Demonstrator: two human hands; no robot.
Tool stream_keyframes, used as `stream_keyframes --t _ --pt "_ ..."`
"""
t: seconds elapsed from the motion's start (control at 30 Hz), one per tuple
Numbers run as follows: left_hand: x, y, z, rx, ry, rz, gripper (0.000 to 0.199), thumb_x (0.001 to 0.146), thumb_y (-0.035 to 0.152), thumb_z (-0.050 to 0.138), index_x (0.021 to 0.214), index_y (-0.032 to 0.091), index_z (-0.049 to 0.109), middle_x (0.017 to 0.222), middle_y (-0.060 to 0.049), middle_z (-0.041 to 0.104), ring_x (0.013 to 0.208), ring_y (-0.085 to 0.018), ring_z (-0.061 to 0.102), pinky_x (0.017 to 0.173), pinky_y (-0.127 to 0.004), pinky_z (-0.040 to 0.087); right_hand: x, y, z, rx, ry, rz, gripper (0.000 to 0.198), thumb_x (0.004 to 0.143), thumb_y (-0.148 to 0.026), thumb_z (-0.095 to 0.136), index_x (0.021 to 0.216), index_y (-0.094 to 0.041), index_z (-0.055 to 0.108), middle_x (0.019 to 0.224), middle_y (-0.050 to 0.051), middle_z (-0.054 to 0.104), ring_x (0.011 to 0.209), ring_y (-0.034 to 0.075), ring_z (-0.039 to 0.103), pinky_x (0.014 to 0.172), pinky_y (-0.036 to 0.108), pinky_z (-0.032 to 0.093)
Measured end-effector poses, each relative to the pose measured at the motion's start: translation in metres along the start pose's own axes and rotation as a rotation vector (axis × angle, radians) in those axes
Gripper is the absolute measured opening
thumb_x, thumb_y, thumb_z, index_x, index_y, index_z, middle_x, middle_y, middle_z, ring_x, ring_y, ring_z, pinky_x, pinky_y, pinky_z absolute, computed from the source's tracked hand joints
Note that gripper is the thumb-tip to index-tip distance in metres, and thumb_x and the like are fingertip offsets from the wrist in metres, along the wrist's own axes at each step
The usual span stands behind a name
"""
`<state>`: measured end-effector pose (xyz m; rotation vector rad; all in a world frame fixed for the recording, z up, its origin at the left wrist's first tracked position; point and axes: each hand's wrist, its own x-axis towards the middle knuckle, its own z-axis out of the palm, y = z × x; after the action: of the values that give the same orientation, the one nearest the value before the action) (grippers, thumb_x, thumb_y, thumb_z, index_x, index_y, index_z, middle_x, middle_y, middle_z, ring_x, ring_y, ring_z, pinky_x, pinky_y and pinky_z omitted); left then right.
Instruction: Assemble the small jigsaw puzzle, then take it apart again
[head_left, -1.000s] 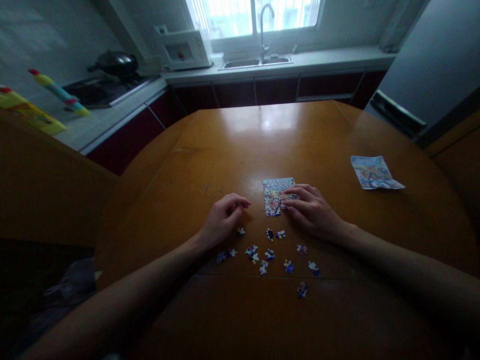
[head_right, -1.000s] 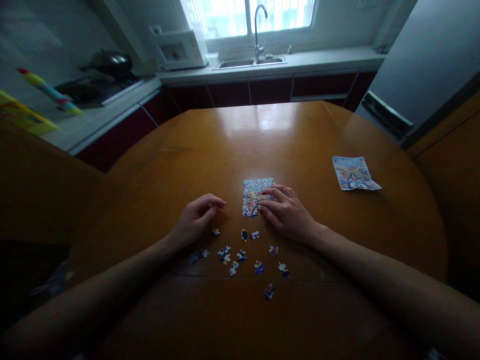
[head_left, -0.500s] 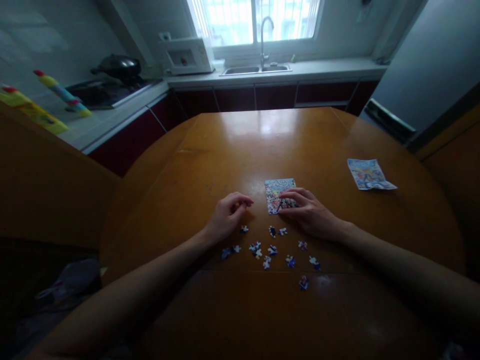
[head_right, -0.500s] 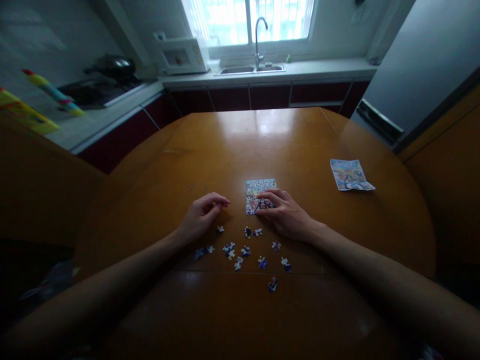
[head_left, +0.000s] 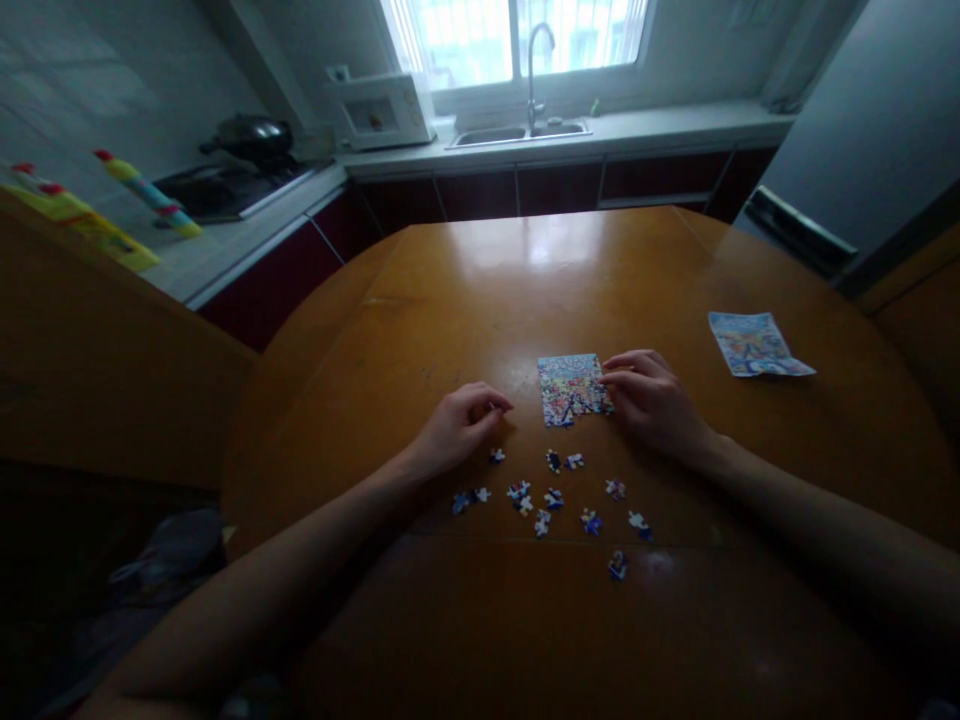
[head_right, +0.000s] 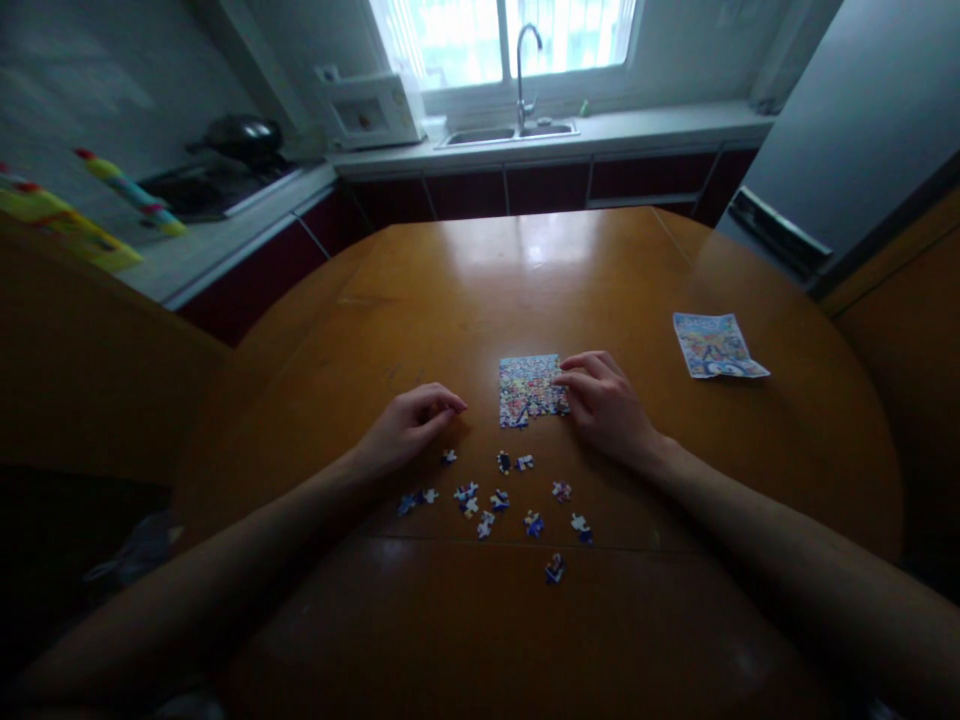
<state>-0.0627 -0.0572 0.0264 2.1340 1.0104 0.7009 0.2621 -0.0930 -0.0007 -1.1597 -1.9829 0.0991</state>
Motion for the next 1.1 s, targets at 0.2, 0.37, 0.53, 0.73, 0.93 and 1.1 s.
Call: stream_keyframes --t 0.2,0.37,0.53,0.73,0.93,1.1 --pt "-0.001 0.003 -0.013 0.006 -0.114 0.027 0.011 0.090 0.026 0.066 0.092 0.019 0.074 0.091 -0.006 0.067 0.078 -0.015 0.060 0.072 -0.029 0.049 0.001 -0.003 -0.001 0.023 0.018 0.017 0.019 0.090 -0.017 0.058 0.095 -0.023 0.075 0.102 0.010 0.070 0.100 0.027 0.061 0.087 0.050 0.054" --pt "-0.005 0.003 -0.009 0.044 -0.177 0.118 0.010 0.091 0.028 0.067 0.093 0.022 0.075 0.094 -0.006 0.068 0.088 -0.017 0.063 0.079 -0.031 0.052 0.002 -0.003 -0.002 0.028 0.006 0.009 0.018 0.090 -0.018 0.058 0.095 -0.023 0.075 0.101 0.010 0.070 0.099 0.027 0.062 0.086 0.047 0.054" --pt "-0.005 0.002 -0.007 0.034 -0.163 0.118 0.012 0.093 0.026 0.064 0.092 0.020 0.074 0.092 -0.006 0.067 0.083 -0.016 0.062 0.074 -0.029 0.051 0.002 -0.001 -0.001 0.042 -0.009 0.013 0.019 0.089 -0.018 0.059 0.095 -0.023 0.076 0.099 0.010 0.071 0.097 0.027 0.062 0.085 0.048 0.054" --pt "-0.008 0.008 -0.006 0.055 -0.174 0.140 0.017 0.095 0.028 0.062 0.088 0.017 0.072 0.088 -0.005 0.066 0.081 -0.015 0.060 0.074 -0.028 0.049 0.002 -0.002 -0.001 0.038 -0.024 -0.031 0.019 0.089 -0.014 0.059 0.094 -0.023 0.075 0.100 0.009 0.070 0.097 0.026 0.062 0.084 0.046 0.055" --pt "-0.006 0.010 -0.008 0.104 -0.280 0.223 0.023 0.099 0.031 0.059 0.085 0.017 0.071 0.086 -0.005 0.065 0.080 -0.015 0.060 0.074 -0.028 0.047 0.004 -0.002 -0.003 0.045 -0.013 -0.058 0.018 0.088 -0.012 0.060 0.094 -0.023 0.074 0.098 0.009 0.070 0.095 0.025 0.062 0.082 0.044 0.055" --pt "-0.002 0.002 -0.012 0.144 -0.245 0.208 0.020 0.097 0.032 0.061 0.088 0.020 0.074 0.086 -0.005 0.067 0.078 -0.015 0.061 0.074 -0.030 0.048 0.004 -0.001 -0.004 0.053 -0.025 -0.070 0.018 0.088 -0.011 0.059 0.094 -0.021 0.073 0.096 0.009 0.071 0.095 0.025 0.062 0.082 0.044 0.055"
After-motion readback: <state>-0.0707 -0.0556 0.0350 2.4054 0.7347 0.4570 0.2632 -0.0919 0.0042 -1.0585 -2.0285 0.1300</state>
